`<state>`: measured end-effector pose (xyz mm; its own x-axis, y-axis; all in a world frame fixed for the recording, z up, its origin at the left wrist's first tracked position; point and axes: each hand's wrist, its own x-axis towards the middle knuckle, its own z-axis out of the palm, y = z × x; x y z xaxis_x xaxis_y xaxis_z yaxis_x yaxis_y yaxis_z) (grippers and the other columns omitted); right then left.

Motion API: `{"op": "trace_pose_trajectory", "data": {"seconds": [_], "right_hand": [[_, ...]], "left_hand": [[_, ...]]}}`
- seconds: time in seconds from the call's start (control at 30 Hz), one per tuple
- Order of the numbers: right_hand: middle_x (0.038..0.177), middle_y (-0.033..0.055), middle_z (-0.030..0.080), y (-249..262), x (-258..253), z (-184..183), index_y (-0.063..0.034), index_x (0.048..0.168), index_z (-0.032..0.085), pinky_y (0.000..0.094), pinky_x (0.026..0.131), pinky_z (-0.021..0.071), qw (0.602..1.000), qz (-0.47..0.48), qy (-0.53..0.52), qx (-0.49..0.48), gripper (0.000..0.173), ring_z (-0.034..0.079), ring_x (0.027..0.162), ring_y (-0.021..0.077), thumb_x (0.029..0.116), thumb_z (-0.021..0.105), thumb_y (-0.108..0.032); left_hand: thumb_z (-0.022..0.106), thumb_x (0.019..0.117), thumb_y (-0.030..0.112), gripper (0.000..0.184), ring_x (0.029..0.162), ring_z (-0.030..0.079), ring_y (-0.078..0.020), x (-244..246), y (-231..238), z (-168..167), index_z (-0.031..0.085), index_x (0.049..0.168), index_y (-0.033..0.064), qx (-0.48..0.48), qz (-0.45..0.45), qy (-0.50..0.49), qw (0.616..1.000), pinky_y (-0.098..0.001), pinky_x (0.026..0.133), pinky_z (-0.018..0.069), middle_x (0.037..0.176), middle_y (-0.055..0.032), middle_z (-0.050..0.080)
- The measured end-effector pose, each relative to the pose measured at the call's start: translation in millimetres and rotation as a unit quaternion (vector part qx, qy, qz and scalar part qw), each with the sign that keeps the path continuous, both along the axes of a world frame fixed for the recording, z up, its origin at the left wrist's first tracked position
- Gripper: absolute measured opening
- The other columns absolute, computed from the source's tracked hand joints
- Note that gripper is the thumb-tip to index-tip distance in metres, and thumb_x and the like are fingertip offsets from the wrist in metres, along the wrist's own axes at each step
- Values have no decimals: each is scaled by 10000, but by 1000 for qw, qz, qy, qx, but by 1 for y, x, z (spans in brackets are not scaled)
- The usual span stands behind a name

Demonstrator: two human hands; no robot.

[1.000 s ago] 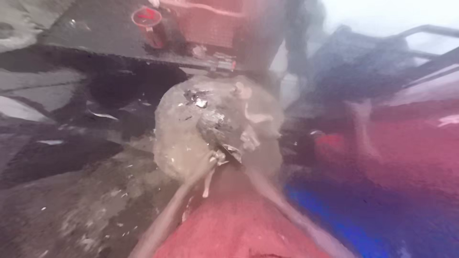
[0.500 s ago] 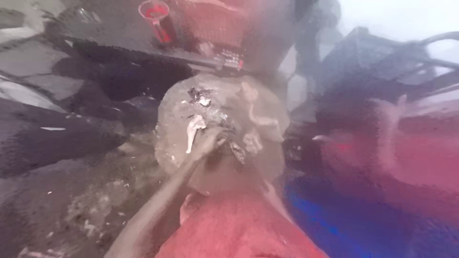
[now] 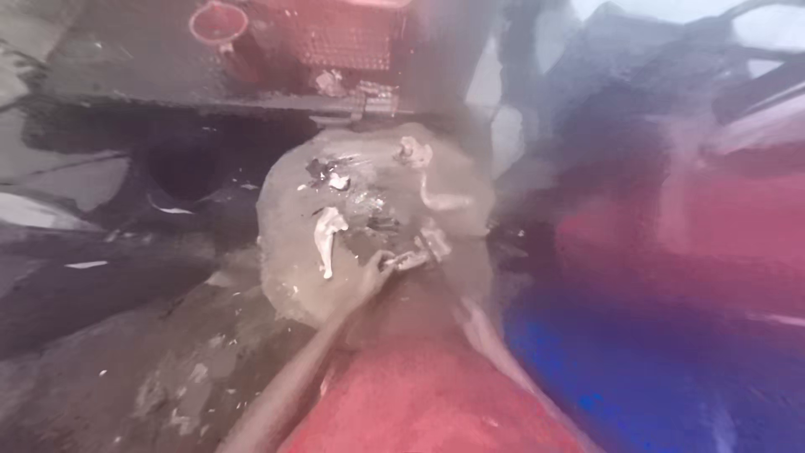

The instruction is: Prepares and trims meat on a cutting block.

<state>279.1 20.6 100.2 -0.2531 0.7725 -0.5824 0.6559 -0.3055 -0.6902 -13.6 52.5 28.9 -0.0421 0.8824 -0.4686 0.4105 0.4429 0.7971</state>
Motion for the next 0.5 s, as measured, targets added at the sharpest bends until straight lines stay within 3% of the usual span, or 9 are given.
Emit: {"op": "trace_pose_trajectory", "data": {"seconds": [0.1, 0.2, 0.27, 0.37, 0.43, 0.5], "right_hand": [[907, 46, 671, 9, -27, 52, 29, 1178, 658, 226, 741, 541, 984, -3, 134, 116, 319, 603, 760, 21, 1003, 582, -225], [855, 48, 679, 8, -42, 74, 104, 1073, 651, 153, 754, 530, 951, 2, 218, 220, 266, 606, 771, -28, 903, 636, -100], [851, 78, 682, 1, -45, 60, 72, 1047, 676, 211, 760, 540, 973, 1, 134, 186, 228, 621, 767, 42, 927, 645, -119], [1116, 185, 689, -1, -36, -19, 9, 1279, 630, 436, 953, 531, 998, 58, -21, -4, 398, 671, 1013, 246, 1070, 521, -313], [1142, 204, 680, 0, -30, -54, -7, 1325, 595, 490, 950, 532, 993, 85, -49, -68, 473, 676, 1028, 291, 1082, 483, -397], [1150, 194, 684, -1, -31, -56, -19, 1338, 592, 493, 954, 542, 993, 92, -47, -64, 501, 682, 1039, 287, 1072, 488, -431]], "left_hand": [[672, 980, 254, 399, 920, 681, -177, 5, -10, -10, 580, 1304, 38, 10, 27, 34, 999, -364, 854, 577, 1078, -121, 682], [643, 996, 301, 382, 885, 673, -190, 11, -17, -10, 595, 1253, 23, 6, 32, 49, 998, -388, 836, 571, 1017, -121, 679], [618, 1007, 323, 372, 865, 668, -224, 15, -20, -8, 610, 1219, 17, -18, 34, 62, 997, -426, 827, 565, 991, -135, 674], [578, 1029, 317, 357, 879, 676, -261, 19, -27, -11, 637, 1201, 10, -35, 32, 77, 996, -460, 853, 555, 986, -159, 685], [572, 1035, 318, 340, 902, 687, -251, 19, -30, -12, 658, 1182, 24, -36, 32, 79, 996, -454, 875, 556, 1000, -148, 698], [557, 1044, 318, 342, 950, 687, -252, 16, -33, -11, 661, 1194, 29, -40, 21, 75, 996, -452, 911, 548, 1051, -153, 700]]}}
